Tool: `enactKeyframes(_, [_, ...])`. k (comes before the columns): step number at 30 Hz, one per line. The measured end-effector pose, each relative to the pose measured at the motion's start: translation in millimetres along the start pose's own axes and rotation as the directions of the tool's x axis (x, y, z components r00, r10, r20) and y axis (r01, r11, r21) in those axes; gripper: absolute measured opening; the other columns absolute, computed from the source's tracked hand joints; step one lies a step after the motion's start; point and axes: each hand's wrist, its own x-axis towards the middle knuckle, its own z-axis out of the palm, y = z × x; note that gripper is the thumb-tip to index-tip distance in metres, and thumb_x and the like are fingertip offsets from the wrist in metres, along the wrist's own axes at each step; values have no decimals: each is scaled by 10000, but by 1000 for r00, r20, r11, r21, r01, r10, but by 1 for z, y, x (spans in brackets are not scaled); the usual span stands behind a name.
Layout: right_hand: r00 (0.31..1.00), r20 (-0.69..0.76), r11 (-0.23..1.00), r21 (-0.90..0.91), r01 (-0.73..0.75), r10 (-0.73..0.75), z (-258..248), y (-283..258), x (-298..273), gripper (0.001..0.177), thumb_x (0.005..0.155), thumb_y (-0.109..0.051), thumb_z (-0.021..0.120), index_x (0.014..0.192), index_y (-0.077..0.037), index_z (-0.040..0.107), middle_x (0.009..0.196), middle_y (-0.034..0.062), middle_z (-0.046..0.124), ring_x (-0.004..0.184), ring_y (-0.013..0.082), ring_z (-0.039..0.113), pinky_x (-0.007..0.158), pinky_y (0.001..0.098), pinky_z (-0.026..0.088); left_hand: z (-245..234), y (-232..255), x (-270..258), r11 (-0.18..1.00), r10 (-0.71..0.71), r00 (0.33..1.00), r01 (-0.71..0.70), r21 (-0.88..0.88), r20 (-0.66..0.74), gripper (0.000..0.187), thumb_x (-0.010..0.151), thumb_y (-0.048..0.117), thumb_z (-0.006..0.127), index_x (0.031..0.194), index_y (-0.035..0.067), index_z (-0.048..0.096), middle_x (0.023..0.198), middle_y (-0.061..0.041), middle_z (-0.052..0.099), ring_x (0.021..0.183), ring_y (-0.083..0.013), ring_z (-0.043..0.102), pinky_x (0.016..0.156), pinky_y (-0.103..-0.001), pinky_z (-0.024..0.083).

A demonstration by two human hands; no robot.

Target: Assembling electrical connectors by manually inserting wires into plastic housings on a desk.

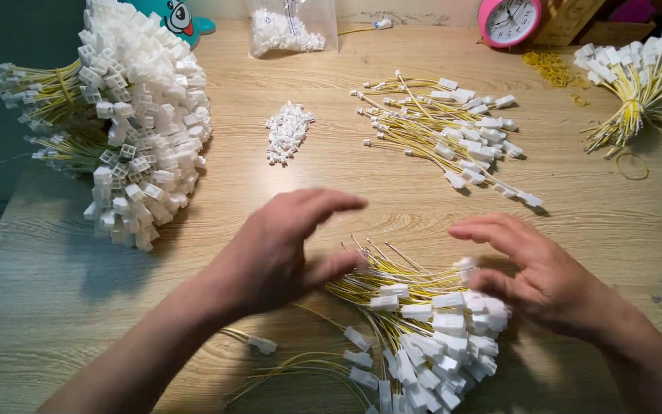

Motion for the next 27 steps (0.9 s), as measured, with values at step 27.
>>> enactKeyframes(27, [969, -158, 718, 695, -26, 188, 2, 62, 95, 952, 690, -742, 466, 1241, 21, 611, 1299, 177, 648, 1233, 284, 608, 1057, 381, 457, 67, -43, -17, 819, 89, 996, -88, 568, 25, 726, 840, 721, 456, 1364, 222, 518, 1448, -126, 452, 1315, -462, 367, 985, -649, 284])
